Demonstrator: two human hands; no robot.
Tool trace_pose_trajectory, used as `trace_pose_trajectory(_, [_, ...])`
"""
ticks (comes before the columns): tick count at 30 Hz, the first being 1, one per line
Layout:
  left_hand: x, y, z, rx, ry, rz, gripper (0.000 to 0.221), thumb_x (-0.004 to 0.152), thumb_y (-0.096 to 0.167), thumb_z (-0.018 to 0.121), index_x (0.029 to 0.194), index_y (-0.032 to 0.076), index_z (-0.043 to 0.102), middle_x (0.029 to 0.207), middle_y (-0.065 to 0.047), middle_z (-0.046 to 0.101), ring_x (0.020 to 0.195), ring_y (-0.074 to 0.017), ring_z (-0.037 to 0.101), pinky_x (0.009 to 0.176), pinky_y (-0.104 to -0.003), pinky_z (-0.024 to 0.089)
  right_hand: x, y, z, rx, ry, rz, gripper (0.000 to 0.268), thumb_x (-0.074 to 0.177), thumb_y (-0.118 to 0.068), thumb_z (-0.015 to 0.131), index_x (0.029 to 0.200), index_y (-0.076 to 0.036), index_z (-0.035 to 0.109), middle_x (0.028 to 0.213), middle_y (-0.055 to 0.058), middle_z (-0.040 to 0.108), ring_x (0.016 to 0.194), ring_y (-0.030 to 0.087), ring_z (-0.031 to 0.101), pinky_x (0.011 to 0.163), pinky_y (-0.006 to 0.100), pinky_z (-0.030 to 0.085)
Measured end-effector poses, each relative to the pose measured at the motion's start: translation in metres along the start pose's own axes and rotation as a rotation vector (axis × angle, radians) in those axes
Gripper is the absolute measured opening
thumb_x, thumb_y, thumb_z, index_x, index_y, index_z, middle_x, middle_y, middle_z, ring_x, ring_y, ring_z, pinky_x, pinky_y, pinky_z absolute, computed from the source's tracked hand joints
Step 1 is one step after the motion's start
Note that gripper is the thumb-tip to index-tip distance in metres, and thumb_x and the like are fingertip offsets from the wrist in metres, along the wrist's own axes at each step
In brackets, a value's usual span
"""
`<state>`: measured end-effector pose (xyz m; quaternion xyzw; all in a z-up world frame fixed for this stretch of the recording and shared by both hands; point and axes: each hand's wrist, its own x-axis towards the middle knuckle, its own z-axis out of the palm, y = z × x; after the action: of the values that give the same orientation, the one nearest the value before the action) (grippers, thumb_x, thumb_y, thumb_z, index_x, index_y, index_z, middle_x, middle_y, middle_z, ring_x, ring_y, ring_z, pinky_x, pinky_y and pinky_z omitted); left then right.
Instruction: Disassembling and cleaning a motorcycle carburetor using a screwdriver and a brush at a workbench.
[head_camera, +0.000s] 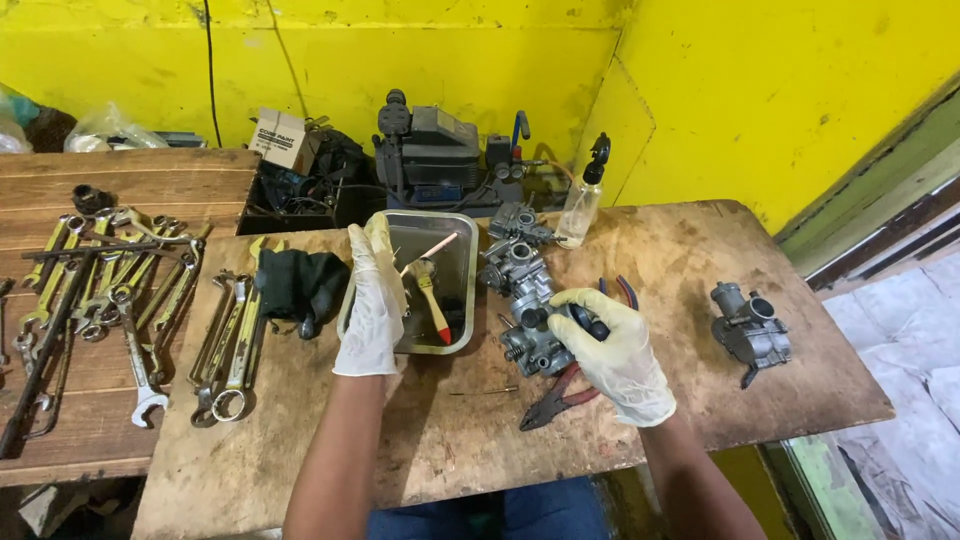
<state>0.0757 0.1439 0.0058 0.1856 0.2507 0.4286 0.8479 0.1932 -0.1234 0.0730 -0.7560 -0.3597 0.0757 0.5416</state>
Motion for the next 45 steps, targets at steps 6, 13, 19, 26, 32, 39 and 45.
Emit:
trace_pose_trajectory(6, [-0.022, 0.006, 0.003, 0.209, -0.121, 0.243, 0.063, 0.104, 0.050, 0.046, 0.155, 0.014, 0.040, 0.159, -0.003, 0.039, 0.142, -0.0159, 0.039, 0.124, -0.031, 0.028, -0.008, 0.002, 0.011, 0.187, 0.012, 0.077, 0.020, 0.081, -0.011, 0.083, 0.102, -0.014, 0.083, 0.080, 0.008, 0.077, 0.068, 0.012, 0.060, 0.063, 0.029, 0.055])
trace_pose_trajectory(13, [-0.125, 0.014, 0.045, 0.820, -0.368, 0.108, 0.089, 0.094, 0.065, 0.047, 0.164, 0.018, 0.022, 0.173, -0.015, 0.016, 0.157, -0.0364, 0.019, 0.125, -0.050, 0.012, 0.002, 0.032, 0.024, 0.577, 0.051, 0.321, 0.024, 0.085, -0.005, 0.073, 0.108, 0.002, 0.073, 0.049, 0.011, 0.053, 0.028, 0.015, 0.044, 0.026, 0.026, 0.040])
trace_pose_trajectory(19, [-0.136, -0.014, 0.037, 1.085, -0.919, 0.093, 0.144, 0.047, 0.041, 0.100, 0.165, 0.014, 0.021, 0.172, -0.016, 0.013, 0.158, -0.0349, 0.012, 0.126, -0.049, 0.014, 0.003, 0.009, 0.022, 0.645, 0.018, 0.366, 0.023, 0.084, -0.009, 0.077, 0.104, 0.001, 0.072, 0.050, 0.010, 0.051, 0.028, 0.016, 0.044, 0.024, 0.030, 0.039])
trace_pose_trajectory(26, [-0.122, -0.039, 0.018, 0.936, -0.796, 0.003, 0.129, 0.058, 0.011, 0.097, 0.163, 0.020, 0.025, 0.172, -0.009, 0.015, 0.155, -0.0346, 0.023, 0.122, -0.051, 0.032, 0.000, 0.026, 0.025, 0.652, -0.001, 0.374, 0.023, 0.086, -0.008, 0.077, 0.106, 0.003, 0.072, 0.047, 0.011, 0.051, 0.028, 0.016, 0.043, 0.024, 0.028, 0.038])
trace_pose_trajectory(32, [-0.154, -0.015, 0.033, 0.956, -0.967, 0.258, 0.087, 0.088, 0.014, 0.074, 0.157, -0.012, 0.028, 0.160, -0.035, 0.030, 0.150, -0.0394, 0.020, 0.124, -0.047, 0.021, -0.002, 0.023, 0.030, 0.597, -0.021, 0.362, 0.025, 0.085, -0.006, 0.078, 0.107, 0.005, 0.074, 0.044, 0.014, 0.050, 0.027, 0.017, 0.045, 0.024, 0.028, 0.038])
trace_pose_trajectory(39, [-0.137, -0.044, 0.000, 0.953, -0.543, 0.265, 0.101, 0.052, 0.002, 0.095, 0.144, 0.016, 0.055, 0.138, -0.006, 0.061, 0.123, -0.0234, 0.066, 0.099, -0.039, 0.059, -0.005, 0.007, 0.040, 0.511, -0.086, 0.384, 0.024, 0.083, -0.004, 0.079, 0.105, 0.005, 0.074, 0.045, 0.014, 0.052, 0.027, 0.017, 0.045, 0.024, 0.028, 0.037])
trace_pose_trajectory(45, [-0.121, -0.076, -0.037, 0.676, -0.313, 0.283, 0.088, 0.045, -0.009, 0.092, 0.126, 0.014, 0.066, 0.114, -0.011, 0.075, 0.099, -0.0235, 0.074, 0.081, -0.035, 0.066, -0.007, 0.003, 0.042, 0.425, -0.268, 0.370, 0.029, 0.087, -0.006, 0.074, 0.115, 0.002, 0.075, 0.056, 0.015, 0.057, 0.029, 0.015, 0.047, 0.025, 0.027, 0.036])
